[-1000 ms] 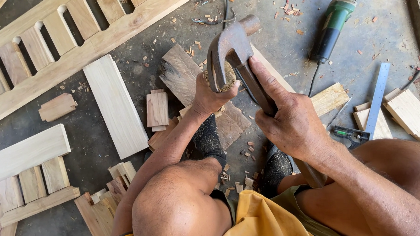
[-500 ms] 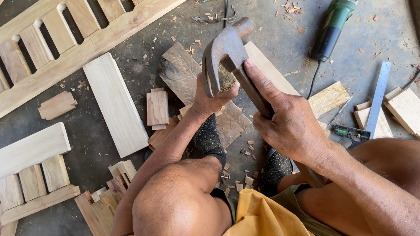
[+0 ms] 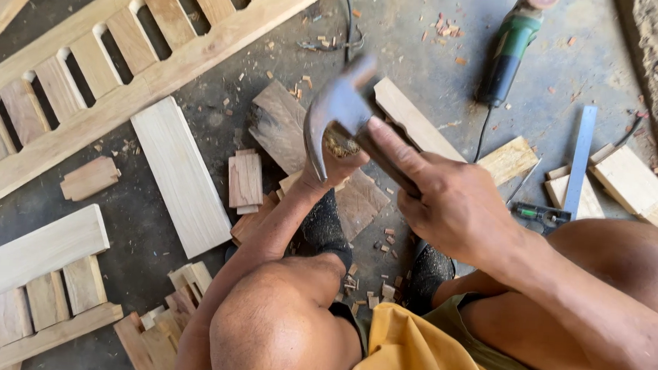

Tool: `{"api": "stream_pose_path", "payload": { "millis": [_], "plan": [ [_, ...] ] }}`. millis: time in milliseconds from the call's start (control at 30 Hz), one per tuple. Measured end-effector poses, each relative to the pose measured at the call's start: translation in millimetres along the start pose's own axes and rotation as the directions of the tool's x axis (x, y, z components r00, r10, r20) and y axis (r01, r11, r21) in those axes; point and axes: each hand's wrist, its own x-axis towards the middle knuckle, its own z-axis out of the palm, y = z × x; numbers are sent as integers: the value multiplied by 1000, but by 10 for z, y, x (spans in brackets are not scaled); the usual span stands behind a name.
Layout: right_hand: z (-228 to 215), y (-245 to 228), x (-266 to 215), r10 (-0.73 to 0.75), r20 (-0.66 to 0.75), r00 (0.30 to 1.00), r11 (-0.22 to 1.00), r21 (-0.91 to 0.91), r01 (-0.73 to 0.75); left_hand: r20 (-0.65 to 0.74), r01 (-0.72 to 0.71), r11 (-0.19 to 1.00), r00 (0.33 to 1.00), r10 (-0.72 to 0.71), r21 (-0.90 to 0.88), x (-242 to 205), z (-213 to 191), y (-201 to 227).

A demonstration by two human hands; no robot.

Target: The person sits on the floor and uses a hammer to repeatedly strike a small wooden block held in the left hand. They occasionally pause to pick up and inspect other wooden pieces before resuming the hammering action.

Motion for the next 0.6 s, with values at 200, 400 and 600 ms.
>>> {"api": "stream_pose_path", "payload": {
  "millis": [200, 400, 600],
  "plan": [
    [-219, -32, -31, -262, -369, 892, 956, 27, 292, 107, -454, 715, 873, 476, 531, -43, -63, -257],
    [181, 191, 45, -30, 10, 999, 978, -206, 31, 25, -199, 969, 980, 198, 148, 54, -21, 113],
    [-324, -185, -85, -266, -332, 905, 951, 65, 303, -50, -246, 941, 963, 264, 231, -115, -38, -311]
  ]
}}
